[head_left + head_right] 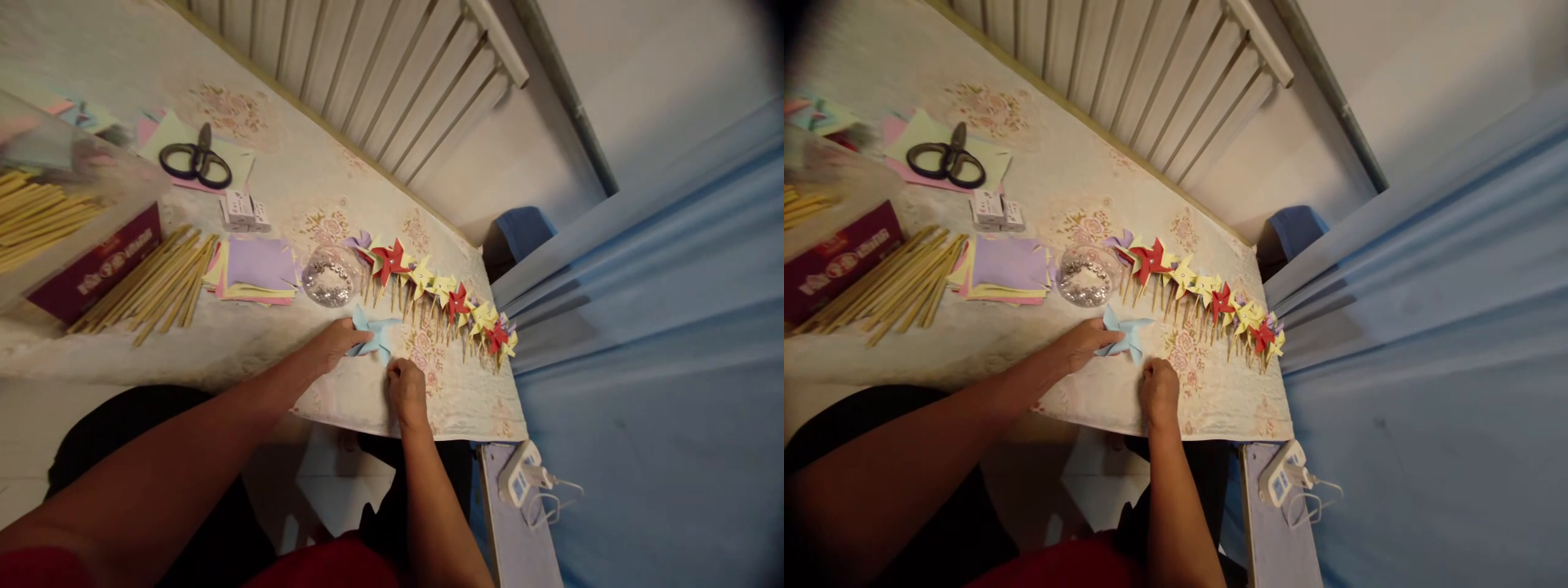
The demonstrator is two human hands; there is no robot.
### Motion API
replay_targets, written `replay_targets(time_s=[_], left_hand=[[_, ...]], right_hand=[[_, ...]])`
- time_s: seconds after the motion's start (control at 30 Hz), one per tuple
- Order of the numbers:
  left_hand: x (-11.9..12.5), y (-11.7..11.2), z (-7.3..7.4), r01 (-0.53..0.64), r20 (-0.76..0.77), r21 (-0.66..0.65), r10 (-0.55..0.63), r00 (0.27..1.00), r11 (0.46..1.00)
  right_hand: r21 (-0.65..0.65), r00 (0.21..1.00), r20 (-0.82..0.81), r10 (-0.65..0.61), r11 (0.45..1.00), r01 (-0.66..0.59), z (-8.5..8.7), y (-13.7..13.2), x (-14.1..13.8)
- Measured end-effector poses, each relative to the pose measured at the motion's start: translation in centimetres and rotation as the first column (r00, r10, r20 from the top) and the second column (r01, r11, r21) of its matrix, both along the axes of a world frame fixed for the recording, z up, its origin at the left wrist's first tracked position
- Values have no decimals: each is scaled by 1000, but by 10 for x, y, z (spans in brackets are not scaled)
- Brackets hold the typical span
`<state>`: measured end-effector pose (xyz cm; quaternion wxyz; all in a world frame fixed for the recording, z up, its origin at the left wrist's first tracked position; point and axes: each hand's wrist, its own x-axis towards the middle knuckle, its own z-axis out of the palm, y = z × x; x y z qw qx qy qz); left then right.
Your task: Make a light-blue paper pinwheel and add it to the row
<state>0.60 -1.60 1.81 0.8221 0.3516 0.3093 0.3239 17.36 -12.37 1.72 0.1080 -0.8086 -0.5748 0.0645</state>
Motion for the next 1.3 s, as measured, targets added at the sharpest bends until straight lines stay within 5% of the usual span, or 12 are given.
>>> replay_targets(time_s=[0.27,0.5,0.97,1.3], left_hand=[[-3,-2,10,4,2,-31,-4,1000,999],[-3,-1,5,-31,7,-68,32,999,997],[0,-1,6,-74,-6,2,74,997,997],[-3,-2,13,-79,-12,-11,79,997,997]], right_hand=[[-22,999,22,-41,999,41,4,0,-3],[-33,995,22,-102,994,102,8,2,0],[-194,964,257,-68,974,120,20,8,-18],[-178,962,266,-67,977,118,19,5,-20]])
